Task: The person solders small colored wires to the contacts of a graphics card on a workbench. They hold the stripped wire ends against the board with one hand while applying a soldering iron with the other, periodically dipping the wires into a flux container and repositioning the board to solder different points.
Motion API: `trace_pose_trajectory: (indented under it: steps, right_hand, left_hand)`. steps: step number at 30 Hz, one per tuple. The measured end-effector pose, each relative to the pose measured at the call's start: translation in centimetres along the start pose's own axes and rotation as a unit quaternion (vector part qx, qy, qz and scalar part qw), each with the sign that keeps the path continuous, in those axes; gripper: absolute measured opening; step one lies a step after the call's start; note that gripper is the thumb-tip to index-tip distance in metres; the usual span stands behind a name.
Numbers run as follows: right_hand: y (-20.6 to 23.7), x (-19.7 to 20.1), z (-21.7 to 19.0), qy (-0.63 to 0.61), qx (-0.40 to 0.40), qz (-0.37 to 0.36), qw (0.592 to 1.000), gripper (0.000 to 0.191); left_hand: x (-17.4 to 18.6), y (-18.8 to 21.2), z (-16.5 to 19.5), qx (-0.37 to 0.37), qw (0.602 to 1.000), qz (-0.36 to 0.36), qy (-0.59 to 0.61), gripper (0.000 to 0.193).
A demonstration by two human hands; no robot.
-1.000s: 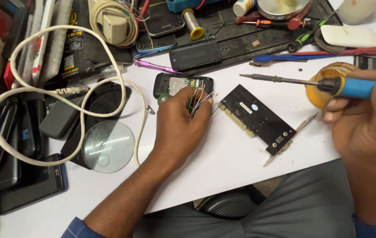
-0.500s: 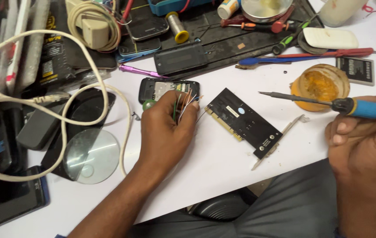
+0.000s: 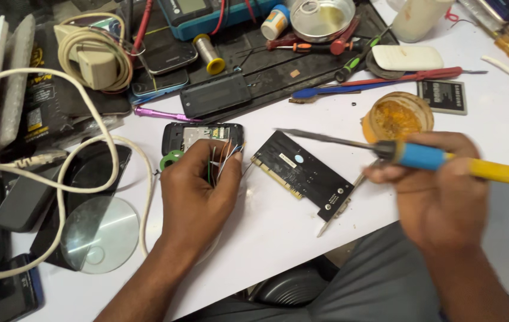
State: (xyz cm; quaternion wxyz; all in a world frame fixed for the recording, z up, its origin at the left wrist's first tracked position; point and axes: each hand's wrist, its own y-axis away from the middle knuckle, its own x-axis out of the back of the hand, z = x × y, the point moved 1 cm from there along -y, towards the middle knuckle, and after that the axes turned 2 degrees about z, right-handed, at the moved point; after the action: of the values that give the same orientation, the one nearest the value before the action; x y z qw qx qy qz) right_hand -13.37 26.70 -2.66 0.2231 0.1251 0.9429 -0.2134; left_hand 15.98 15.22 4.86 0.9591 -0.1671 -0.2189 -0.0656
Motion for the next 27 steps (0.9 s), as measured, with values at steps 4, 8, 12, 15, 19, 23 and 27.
trace_pose_trajectory:
  steps: [4,8,12,15,19,23,27]
  right_hand:
    - [-1.9,-2.1,-0.4,0.073,0.039,0.007,0.997,0.041]
    - [-3.1,-0.7,-1.4,0.131,0.096,0.036,0.986,0.038]
    - [-2.1,2.9,-0.8,0.081,0.076,0.074,0.991,0.038]
    - [-1.3,6.9,1.4,0.018,0.033,0.125,0.991,0.036]
    - [-1.9,13.8,4.5,-0.020,0.010,0.124,0.992,0.037]
    - [-1.7,19.6,6.8,-0.026,-0.014,0.111,0.993,0.033]
    - [-2.9,22.9,8.2,-0.064,-0.011,0.021,0.998,0.029]
  left_hand:
    - [0.6,0.1,0.2,0.016,1.000,0.002,-0.012,0.014]
    - [1.1,0.1,0.3,0.001,1.000,0.009,-0.015,0.013]
    - [0.9,-0.1,0.3,-0.035,0.999,0.020,0.000,0.014]
    - [0.8,-0.4,0.1,-0.038,0.999,0.036,0.009,0.019]
    - [1.5,-0.7,-0.5,-0.048,0.995,0.067,0.062,0.021]
    - [2.3,-1.8,-1.2,-0.045,0.968,0.155,0.192,0.021]
    - [3.4,-2.9,-1.3,-0.029,0.949,0.233,0.211,0.018]
